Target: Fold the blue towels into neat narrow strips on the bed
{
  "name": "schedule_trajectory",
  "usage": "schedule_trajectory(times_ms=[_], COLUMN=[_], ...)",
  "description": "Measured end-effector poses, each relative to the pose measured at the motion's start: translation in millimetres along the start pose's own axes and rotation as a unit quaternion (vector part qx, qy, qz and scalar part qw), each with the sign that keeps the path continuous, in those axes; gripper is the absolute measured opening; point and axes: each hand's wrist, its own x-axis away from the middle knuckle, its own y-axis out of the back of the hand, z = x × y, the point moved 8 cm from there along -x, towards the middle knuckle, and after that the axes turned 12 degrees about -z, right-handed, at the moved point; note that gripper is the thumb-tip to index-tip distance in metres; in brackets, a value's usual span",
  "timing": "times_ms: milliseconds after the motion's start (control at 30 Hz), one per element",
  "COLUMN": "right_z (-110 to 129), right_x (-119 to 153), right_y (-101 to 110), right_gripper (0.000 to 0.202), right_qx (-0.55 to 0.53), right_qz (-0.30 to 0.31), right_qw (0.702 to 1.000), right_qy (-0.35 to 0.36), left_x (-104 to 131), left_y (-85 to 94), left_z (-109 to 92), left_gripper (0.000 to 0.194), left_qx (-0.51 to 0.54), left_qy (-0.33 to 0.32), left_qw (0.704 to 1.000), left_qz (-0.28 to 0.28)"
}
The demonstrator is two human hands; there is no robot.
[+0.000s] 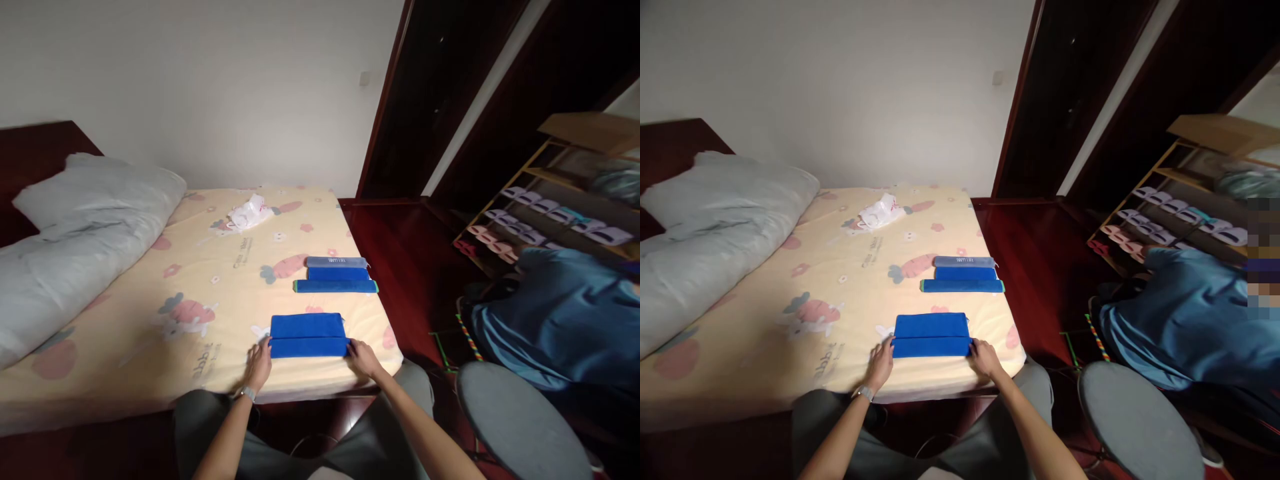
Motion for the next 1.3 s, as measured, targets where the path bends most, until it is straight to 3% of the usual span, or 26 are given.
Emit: schedule_trajectory(times_ms=[233,367,467,567,667,733,800,900,1133,1300], right_z=[12.4,14.0,20.1,55.0,111.0,133.4,136.1,116.7,52.9,33.6], right_x=[1.4,9.2,13.7,17.0,23.0,25.2,22.7,17.9,17.0,12.2], right_y=[1.6,6.3,17.1,22.2,2.6,-16.3,-31.5,-41.2,-23.8,-15.5], right_gripper=[0.033,0.039,0.039,0.045,0.056,0.061,0.065,0.067,0.067,0.071], right_qx=[0.069,0.093,0.105,0.056,-0.011,-0.024,-0.016,-0.003,0.003,-0.033], right_qz=[-0.029,-0.078,-0.138,-0.184,-0.148,-0.121,-0.113,-0.105,-0.094,-0.087], right_qw=[0.996,0.991,0.983,0.981,0.969,0.959,0.959,0.961,0.969,0.976], right_qy=[-0.043,-0.061,-0.054,0.038,0.2,0.255,0.261,0.256,0.229,0.199], left_x=[-3.4,-6.2,-9.5,-8.4,-0.8,2.3,3.3,3.5,-1.7,-6.5], left_y=[10.6,22.1,30.0,26.0,10.2,-1.8,-11.4,-16.9,-7.8,-10.2], left_z=[-18.6,-21.4,-39.0,-79.0,-117.9,-126.9,-121.9,-100.1,-40.1,-21.0], left_gripper=[0.045,0.044,0.05,0.054,0.058,0.06,0.061,0.062,0.063,0.062], left_qx=[-0.104,-0.12,-0.078,-0.003,0.041,0.038,0.029,0.024,0.024,0.046], left_qy=[-0.059,-0.054,-0.082,-0.162,-0.239,-0.252,-0.245,-0.235,-0.207,-0.181], left_qw=[0.993,0.991,0.993,0.987,0.968,0.964,0.966,0.967,0.971,0.973], left_qz=[-0.001,-0.011,-0.021,0.014,0.067,0.08,0.083,0.091,0.114,0.133])
